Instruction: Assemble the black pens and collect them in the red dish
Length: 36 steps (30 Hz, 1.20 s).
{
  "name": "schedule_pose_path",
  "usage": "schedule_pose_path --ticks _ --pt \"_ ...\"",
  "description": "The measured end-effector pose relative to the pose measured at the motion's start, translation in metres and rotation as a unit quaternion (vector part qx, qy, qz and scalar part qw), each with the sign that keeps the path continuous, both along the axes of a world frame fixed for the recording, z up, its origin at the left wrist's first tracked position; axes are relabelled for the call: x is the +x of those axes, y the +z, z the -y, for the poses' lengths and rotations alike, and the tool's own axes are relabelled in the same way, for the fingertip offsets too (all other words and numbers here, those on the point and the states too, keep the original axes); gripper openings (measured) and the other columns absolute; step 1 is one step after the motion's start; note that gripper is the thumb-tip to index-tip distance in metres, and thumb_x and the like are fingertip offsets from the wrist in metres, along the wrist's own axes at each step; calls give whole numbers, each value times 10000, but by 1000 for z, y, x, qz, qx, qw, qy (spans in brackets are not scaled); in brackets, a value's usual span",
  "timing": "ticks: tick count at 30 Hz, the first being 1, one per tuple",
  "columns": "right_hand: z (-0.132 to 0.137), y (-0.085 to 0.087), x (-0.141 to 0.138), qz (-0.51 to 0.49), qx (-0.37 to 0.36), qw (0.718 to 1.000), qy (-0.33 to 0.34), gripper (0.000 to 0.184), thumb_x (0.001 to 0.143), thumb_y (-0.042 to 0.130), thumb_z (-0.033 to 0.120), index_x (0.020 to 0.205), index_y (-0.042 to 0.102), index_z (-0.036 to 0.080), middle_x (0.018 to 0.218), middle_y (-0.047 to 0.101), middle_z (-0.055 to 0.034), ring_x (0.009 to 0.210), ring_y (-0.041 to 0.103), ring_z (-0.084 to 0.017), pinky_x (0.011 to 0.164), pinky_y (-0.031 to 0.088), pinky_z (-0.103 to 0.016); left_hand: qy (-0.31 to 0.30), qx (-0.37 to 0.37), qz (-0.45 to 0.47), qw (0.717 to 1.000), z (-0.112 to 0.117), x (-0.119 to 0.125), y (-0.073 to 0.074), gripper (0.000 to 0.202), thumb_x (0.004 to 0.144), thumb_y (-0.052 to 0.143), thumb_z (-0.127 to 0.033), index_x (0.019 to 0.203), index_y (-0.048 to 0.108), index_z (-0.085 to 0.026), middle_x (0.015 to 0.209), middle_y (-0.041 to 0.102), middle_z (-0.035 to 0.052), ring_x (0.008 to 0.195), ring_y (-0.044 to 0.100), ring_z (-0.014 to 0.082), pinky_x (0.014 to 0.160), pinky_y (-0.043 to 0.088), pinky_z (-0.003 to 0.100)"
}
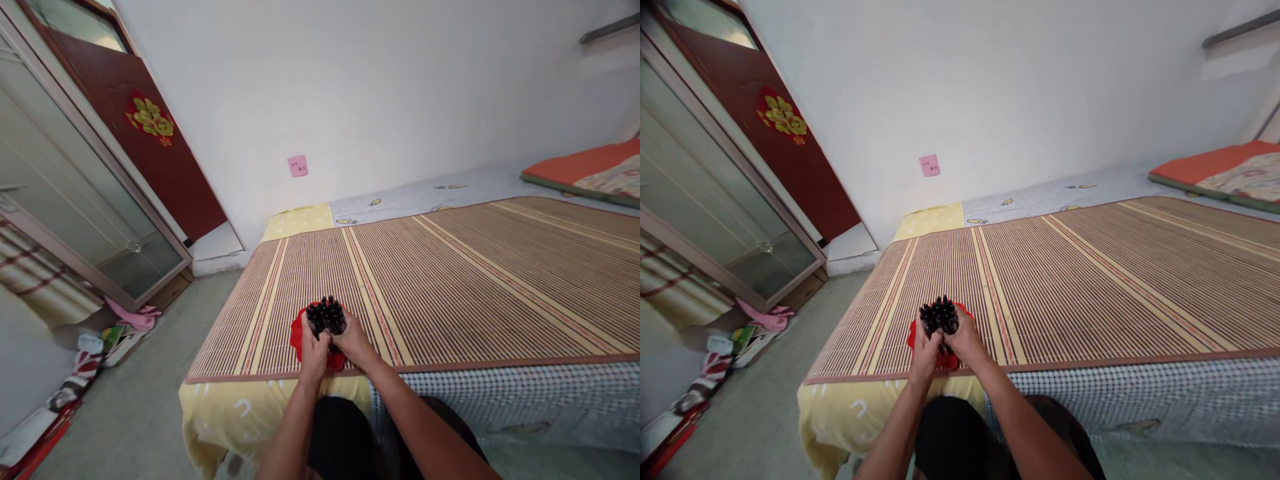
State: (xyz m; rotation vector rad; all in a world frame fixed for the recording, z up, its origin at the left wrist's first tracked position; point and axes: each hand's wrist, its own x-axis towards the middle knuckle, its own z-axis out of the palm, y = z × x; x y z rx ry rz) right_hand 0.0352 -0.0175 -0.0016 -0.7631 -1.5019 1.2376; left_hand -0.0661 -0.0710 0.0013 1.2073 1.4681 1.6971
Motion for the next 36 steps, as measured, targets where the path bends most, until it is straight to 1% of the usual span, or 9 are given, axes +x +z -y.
schedule_pose_path --ticks 4,9,14,19,22,25,30,33,36 --pt "-3 4 0 11 -15 1000 24 379 580 685 160 945 601 213 839 697 -4 756 641 -181 716 524 -287 -68 0 19 998 -4 -6 -5 657 772 639 -302 1392 448 -201 1392 573 121 1380 463 291 1173 336 426" --pt "-8 1 5 9 -31 998 50 296 602 670 183 895 629 188 816 706 -8 787 657 -195 741 519 -293 -116 -17 38 992 -5 -7 -3 590 835 659 -355 1368 467 -189 1337 612 120 1272 558 275 1134 380 432" --pt "-13 -2 5 6 -24 998 64 265 623 686 234 878 647 174 818 717 -12 782 653 -199 733 509 -293 -101 -14 28 994 -5 -5 5 532 838 683 -381 1306 516 -192 1269 643 110 1178 602 264 1084 421 424" --pt "-19 4 2 18 -30 998 61 307 603 710 245 897 657 175 825 722 -11 782 646 -204 721 502 -290 -74 -20 52 996 -10 -5 12 489 777 734 -365 1214 582 -206 1178 679 92 1118 622 261 1043 441 406" --pt "-26 8 -4 21 -72 994 74 323 562 750 245 870 674 184 848 729 -6 840 651 -214 767 500 -296 -66 -45 116 990 -19 -9 15 484 695 797 -327 1133 632 -205 1105 708 74 1101 633 261 1024 452 381" --pt "-34 6 -11 29 -132 988 82 265 525 764 217 775 688 180 784 728 -3 813 657 -213 770 498 -305 -70 -91 159 980 -32 -13 15 405 665 812 -314 1023 674 -185 993 739 77 1037 670 278 966 495 392" --pt "-38 -10 -21 42 -205 977 39 161 533 731 194 681 669 176 625 684 18 644 645 -189 668 504 -303 -60 -164 196 965 -47 -17 7 178 730 741 -291 833 688 -156 729 728 90 831 720 288 822 558 420" --pt "-35 -15 -23 26 -227 974 6 167 568 730 217 723 680 182 652 703 15 645 659 -187 649 509 -290 -46 -179 204 961 -50 -18 3 127 782 702 -278 826 685 -160 712 725 76 798 723 263 804 566 395" --pt "-30 -14 -24 11 -238 971 -5 145 602 742 246 727 690 193 673 720 2 654 673 -194 624 512 -283 -32 -182 204 961 -52 -18 2 114 826 682 -293 846 683 -181 750 732 61 820 725 244 809 568 369"
